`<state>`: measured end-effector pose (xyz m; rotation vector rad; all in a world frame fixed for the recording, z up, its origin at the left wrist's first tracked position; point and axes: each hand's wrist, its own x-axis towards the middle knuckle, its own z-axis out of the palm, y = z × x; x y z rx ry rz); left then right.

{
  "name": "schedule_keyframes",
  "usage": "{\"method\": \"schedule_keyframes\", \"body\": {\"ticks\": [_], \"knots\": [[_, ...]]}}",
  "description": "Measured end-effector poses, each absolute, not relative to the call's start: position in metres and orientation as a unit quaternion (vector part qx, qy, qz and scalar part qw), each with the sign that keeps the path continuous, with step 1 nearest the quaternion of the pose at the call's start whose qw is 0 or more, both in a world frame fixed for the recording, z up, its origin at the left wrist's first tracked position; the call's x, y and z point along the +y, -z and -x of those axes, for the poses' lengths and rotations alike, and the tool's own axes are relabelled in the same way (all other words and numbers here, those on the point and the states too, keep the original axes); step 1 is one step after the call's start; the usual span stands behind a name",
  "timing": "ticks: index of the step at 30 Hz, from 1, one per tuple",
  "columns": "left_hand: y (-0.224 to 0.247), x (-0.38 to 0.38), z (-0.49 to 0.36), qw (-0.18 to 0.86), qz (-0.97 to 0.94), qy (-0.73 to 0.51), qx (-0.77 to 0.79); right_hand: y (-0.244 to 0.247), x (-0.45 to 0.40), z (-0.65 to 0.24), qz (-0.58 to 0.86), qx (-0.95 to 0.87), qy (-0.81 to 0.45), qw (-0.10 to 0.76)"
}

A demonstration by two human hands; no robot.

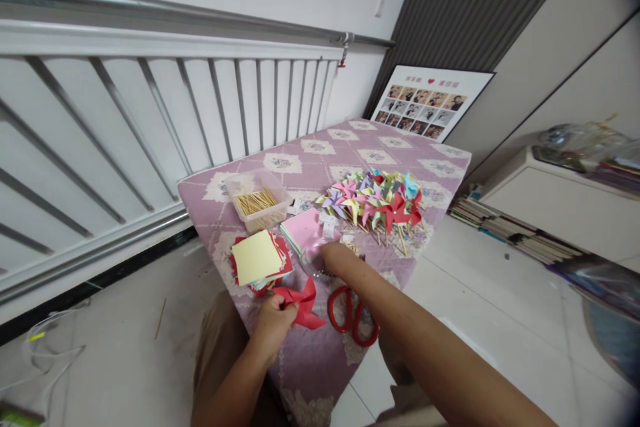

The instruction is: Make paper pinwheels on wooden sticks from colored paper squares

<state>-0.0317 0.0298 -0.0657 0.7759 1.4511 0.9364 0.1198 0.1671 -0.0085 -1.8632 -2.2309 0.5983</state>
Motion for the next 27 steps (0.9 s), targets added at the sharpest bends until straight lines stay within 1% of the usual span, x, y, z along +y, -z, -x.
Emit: {"method": "schedule_keyframes", "body": {"ticks": [6,9,12,16,20,24,27], "knots": [[0.07,0.031,0.032,0.587,-0.335,-0.404,0.616,0.007,0.16,-0.125,0.609,-0.764,-0.212,-0.001],[0.071,0.031,0.033,0.588,-0.338,-0.403,0.614,0.003,0.16,-0.126,0.597,-0.775,-0.209,-0.023],[0.072,0.031,0.034,0.586,-0.343,-0.401,0.614,-0.001,0.162,-0.126,0.596,-0.777,-0.201,-0.023],[0.074,0.031,0.035,0.579,-0.348,-0.407,0.615,-0.007,0.16,-0.127,0.614,-0.765,-0.191,0.03],[0.072,0.031,0.034,0.58,-0.338,-0.408,0.619,-0.018,0.149,-0.132,0.62,-0.749,-0.197,0.129],[0.068,0.03,0.033,0.581,-0.324,-0.411,0.623,-0.031,0.122,-0.143,0.601,-0.726,-0.247,0.226],[0.066,0.03,0.033,0.583,-0.318,-0.413,0.623,-0.031,0.096,-0.152,0.581,-0.708,-0.297,0.271]]}}
